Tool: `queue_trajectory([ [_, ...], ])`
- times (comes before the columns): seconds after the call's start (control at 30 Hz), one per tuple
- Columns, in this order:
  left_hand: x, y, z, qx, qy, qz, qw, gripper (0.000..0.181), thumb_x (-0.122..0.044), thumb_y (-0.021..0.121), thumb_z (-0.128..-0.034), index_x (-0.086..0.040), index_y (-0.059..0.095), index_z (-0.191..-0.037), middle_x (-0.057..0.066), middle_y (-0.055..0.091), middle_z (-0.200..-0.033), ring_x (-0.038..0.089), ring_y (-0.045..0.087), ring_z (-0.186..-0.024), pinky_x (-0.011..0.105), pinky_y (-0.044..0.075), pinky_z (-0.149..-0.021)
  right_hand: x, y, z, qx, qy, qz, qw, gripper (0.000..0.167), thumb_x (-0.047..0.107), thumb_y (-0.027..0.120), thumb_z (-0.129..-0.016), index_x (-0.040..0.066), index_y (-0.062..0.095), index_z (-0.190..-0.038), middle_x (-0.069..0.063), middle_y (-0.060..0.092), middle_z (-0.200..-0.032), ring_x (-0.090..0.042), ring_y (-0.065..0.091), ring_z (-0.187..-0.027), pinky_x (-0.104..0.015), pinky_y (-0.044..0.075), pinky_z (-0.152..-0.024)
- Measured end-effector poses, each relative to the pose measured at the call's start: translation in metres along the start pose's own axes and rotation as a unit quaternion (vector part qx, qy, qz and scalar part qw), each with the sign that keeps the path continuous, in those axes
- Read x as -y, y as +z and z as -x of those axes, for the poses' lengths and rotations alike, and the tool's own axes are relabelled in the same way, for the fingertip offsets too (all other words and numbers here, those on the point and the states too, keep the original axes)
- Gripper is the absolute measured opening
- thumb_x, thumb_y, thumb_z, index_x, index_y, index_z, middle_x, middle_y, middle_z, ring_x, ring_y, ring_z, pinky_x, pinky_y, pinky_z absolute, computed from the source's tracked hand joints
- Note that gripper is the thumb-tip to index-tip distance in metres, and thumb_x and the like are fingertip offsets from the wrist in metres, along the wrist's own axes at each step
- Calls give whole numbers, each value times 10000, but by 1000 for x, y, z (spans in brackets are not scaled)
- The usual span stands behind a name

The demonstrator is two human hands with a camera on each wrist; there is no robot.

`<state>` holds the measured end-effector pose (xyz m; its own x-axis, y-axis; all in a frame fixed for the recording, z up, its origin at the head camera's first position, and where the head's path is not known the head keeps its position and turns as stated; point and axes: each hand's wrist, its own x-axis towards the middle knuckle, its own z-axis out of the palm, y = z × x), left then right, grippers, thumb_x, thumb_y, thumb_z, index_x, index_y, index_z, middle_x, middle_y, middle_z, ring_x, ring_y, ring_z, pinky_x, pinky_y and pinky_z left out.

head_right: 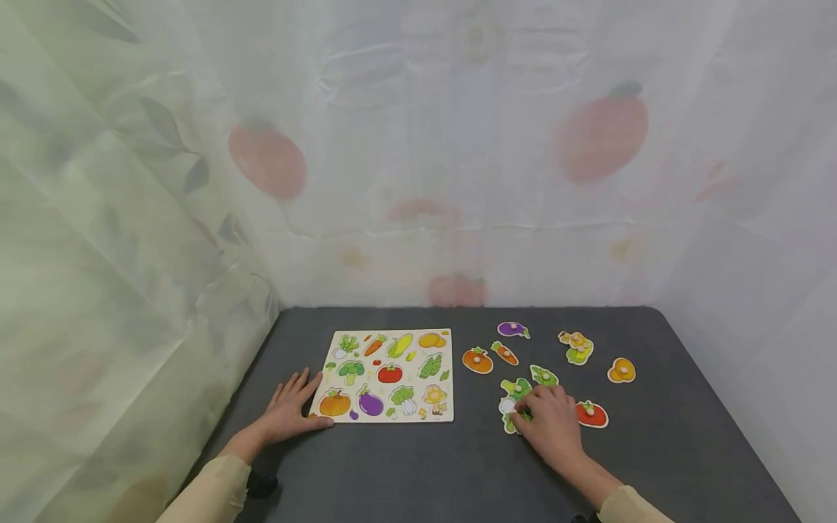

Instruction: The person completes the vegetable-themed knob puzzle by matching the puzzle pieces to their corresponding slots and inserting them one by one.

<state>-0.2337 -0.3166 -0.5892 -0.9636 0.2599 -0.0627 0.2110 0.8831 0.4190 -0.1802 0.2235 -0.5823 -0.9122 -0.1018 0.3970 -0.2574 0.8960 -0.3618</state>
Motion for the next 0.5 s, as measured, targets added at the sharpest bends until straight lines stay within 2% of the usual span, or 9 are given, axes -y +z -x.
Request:
queue_trajectory([
  [0.1, 2, 2, 0, -7, -15, 13, 10000, 1193, -773, 723, -748, -103, 281, -1632, 257, 160, -1668, 482, 78, -1527, 681, 1, -1181, 3, 0, -2, -63, -142, -59, 9999, 176, 254, 919, -731, 280, 745, -740, 81, 613, -850, -250, 522, -907, -453, 383, -737],
  [0.27, 5, 4, -2, -38, -25, 35, 10000, 1195, -775, 725, -745, -118, 273, -1635, 237, 148, -1677, 474, 73, -1531, 673, -6, -1183, 6, 1, -6, -243, -622, -290, 9973, 182, 232, 934, -712, 264, 761, -758, 92, 611, -864, -250, 546, -926, -503, 396, -786],
  [0.33, 6, 5, -3, -45, -18, 48, 10000, 1195, -781, 723, -741, -127, 275, -1636, 229, 153, -1678, 468, 76, -1533, 669, -9, -1185, 6, 2, -9, -245, -852, -415, 9952, 183, 217, 937, -708, 264, 769, -764, 98, 608, -865, -246, 549, -931, -524, 402, -827],
  [0.5, 4, 5, -3, -14, -17, 73, 10000, 1201, -783, 723, -737, -126, 273, -1636, 230, 146, -1679, 470, 72, -1532, 668, -18, -1185, 4, 6, -17, -40, -1557, -564, 9862, 179, 239, 941, -714, 291, 797, -806, 142, 582, -859, -168, 526, -927, -483, 416, -858],
])
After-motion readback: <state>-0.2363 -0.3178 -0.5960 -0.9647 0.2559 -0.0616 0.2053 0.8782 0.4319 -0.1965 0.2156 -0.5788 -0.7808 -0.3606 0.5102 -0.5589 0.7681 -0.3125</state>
